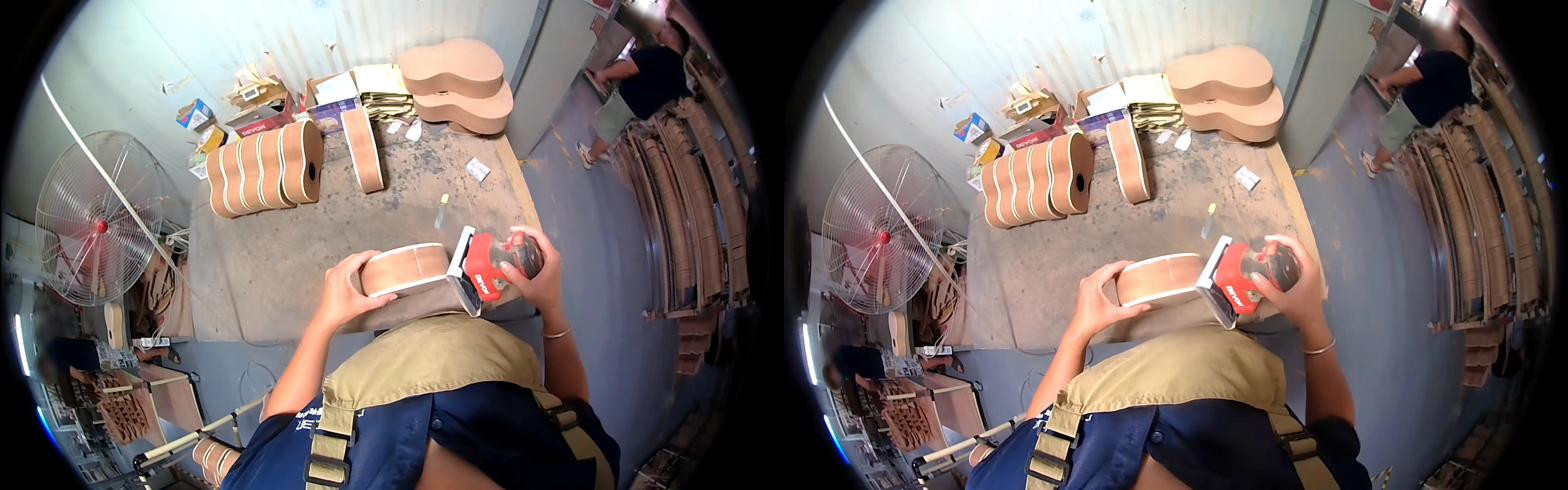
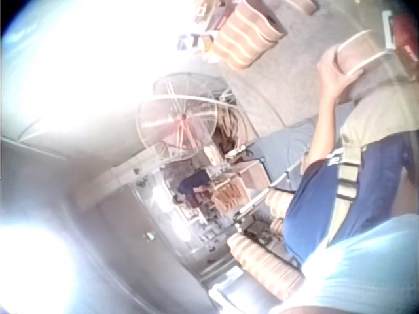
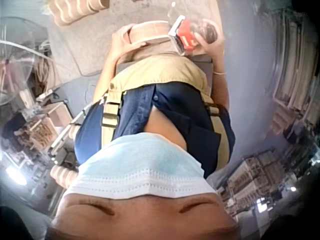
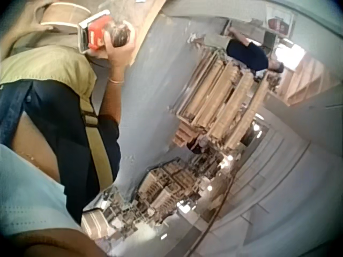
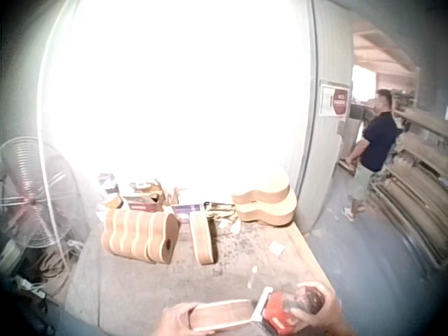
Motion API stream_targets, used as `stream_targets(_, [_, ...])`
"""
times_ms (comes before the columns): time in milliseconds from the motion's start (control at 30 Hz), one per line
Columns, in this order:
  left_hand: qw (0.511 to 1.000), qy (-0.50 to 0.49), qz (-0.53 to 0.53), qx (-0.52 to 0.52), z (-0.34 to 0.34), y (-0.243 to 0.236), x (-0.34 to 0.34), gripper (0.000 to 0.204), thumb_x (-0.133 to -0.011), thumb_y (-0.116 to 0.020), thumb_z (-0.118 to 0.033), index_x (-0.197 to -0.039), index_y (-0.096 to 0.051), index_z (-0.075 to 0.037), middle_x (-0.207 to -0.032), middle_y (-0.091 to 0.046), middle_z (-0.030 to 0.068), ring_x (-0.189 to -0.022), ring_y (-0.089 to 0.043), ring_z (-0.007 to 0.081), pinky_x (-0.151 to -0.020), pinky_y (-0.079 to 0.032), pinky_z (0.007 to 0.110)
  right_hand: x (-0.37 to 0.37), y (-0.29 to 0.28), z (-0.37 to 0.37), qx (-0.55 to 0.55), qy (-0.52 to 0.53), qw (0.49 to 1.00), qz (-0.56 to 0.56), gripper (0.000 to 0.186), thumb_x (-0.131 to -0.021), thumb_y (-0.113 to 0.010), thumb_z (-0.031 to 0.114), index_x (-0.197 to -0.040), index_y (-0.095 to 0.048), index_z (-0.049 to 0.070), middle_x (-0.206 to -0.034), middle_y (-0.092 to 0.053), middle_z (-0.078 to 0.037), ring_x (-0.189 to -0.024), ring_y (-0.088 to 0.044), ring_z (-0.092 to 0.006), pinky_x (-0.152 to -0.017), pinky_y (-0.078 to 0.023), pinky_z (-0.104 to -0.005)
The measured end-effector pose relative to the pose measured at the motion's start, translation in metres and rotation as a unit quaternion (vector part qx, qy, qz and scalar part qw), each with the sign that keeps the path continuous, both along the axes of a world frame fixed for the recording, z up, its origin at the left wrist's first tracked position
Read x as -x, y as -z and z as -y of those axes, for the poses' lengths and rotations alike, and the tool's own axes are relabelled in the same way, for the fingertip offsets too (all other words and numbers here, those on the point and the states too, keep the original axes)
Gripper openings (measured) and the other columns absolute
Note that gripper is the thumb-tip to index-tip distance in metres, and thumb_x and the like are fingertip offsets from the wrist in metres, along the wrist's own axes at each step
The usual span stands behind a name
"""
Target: The person uses an electric sander to smooth the edges and surfaces of a wooden guitar body. They flip the guitar body over to sand different sides and move it around the workbench to access various areas.
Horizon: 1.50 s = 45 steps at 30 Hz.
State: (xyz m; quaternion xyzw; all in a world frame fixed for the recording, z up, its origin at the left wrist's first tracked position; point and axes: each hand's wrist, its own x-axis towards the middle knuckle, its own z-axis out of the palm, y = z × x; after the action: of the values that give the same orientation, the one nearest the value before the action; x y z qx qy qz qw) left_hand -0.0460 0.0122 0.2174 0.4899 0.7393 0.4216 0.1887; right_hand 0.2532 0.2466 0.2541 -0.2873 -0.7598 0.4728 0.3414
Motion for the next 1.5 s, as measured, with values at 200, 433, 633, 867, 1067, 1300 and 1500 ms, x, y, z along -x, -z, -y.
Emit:
stream_targets(200, [0.998, 0.013, 0.067, -0.009, -0.005, 0.029, -0.018, 0.075, -0.062, -0.104, -0.030, -0.128, -0.077, -0.006, -0.122, -0.081, 0.0123, -0.113, -0.078, 0.0270, -0.103, -0.059, 0.042, 0.067, -0.067, 0.006, -0.223, -0.217, 0.948, 0.070, 0.051, -0.074, -0.089, 0.016, -0.122, -0.074, 0.008, -0.104, -0.075, -0.010, -0.093, -0.075, -0.0314, -0.084, -0.061, -0.0406])
stream_targets(433, [0.992, 0.054, 0.112, 0.002, -0.020, 0.023, -0.007, 0.077, -0.063, -0.105, -0.031, -0.128, -0.076, -0.004, -0.122, -0.081, 0.0130, -0.114, -0.078, 0.0225, -0.105, -0.058, 0.039, 0.103, -0.081, -0.003, -0.262, -0.308, 0.910, 0.088, 0.050, -0.072, -0.088, 0.019, -0.119, -0.074, 0.011, -0.100, -0.074, -0.009, -0.088, -0.073, -0.0341, -0.076, -0.061, -0.0421])
stream_targets(633, [0.993, 0.037, 0.114, -0.009, -0.018, 0.033, 0.001, 0.077, -0.060, -0.105, -0.033, -0.126, -0.077, -0.006, -0.120, -0.082, 0.0120, -0.110, -0.079, 0.0264, -0.102, -0.059, 0.040, 0.104, -0.087, -0.001, -0.255, -0.325, 0.903, 0.117, 0.050, -0.069, -0.088, 0.020, -0.117, -0.075, 0.013, -0.097, -0.073, -0.007, -0.088, -0.072, -0.0324, -0.074, -0.059, -0.0412])
stream_targets(867, [0.993, 0.044, 0.110, 0.007, -0.018, 0.036, 0.011, 0.077, -0.060, -0.105, -0.034, -0.127, -0.077, -0.006, -0.120, -0.082, 0.0114, -0.110, -0.079, 0.0250, -0.103, -0.059, 0.040, 0.095, -0.085, -0.015, -0.236, -0.336, 0.902, 0.135, 0.049, -0.070, -0.088, 0.024, -0.116, -0.075, 0.012, -0.097, -0.072, -0.009, -0.085, -0.071, -0.0342, -0.073, -0.058, -0.0424])
stream_targets(1067, [0.993, 0.070, 0.098, -0.002, -0.030, 0.027, 0.005, 0.079, -0.060, -0.106, -0.034, -0.127, -0.077, -0.004, -0.118, -0.082, 0.0130, -0.109, -0.079, 0.0261, -0.101, -0.059, 0.039, 0.098, -0.085, -0.013, -0.233, -0.338, 0.904, 0.119, 0.048, -0.072, -0.087, 0.025, -0.116, -0.076, 0.012, -0.096, -0.072, -0.009, -0.083, -0.071, -0.0346, -0.072, -0.058, -0.0421])
stream_targets(1300, [0.993, 0.079, 0.093, 0.009, -0.044, 0.020, -0.004, 0.079, -0.062, -0.104, -0.032, -0.129, -0.076, -0.003, -0.116, -0.081, 0.0166, -0.109, -0.079, 0.0292, -0.099, -0.059, 0.040, 0.102, -0.086, -0.016, -0.228, -0.342, 0.906, 0.106, 0.047, -0.072, -0.087, 0.024, -0.116, -0.076, 0.011, -0.096, -0.072, -0.010, -0.083, -0.071, -0.0345, -0.073, -0.058, -0.0416])
stream_targets(1500, [0.988, 0.055, 0.142, 0.008, -0.024, 0.039, 0.010, 0.080, -0.060, -0.106, -0.030, -0.130, -0.077, -0.004, -0.121, -0.082, 0.0116, -0.113, -0.078, 0.0215, -0.105, -0.058, 0.038, 0.095, -0.074, -0.033, -0.217, -0.329, 0.914, 0.097, 0.047, -0.073, -0.086, 0.023, -0.117, -0.077, 0.010, -0.097, -0.073, -0.009, -0.085, -0.073, -0.0333, -0.074, -0.059, -0.0415])
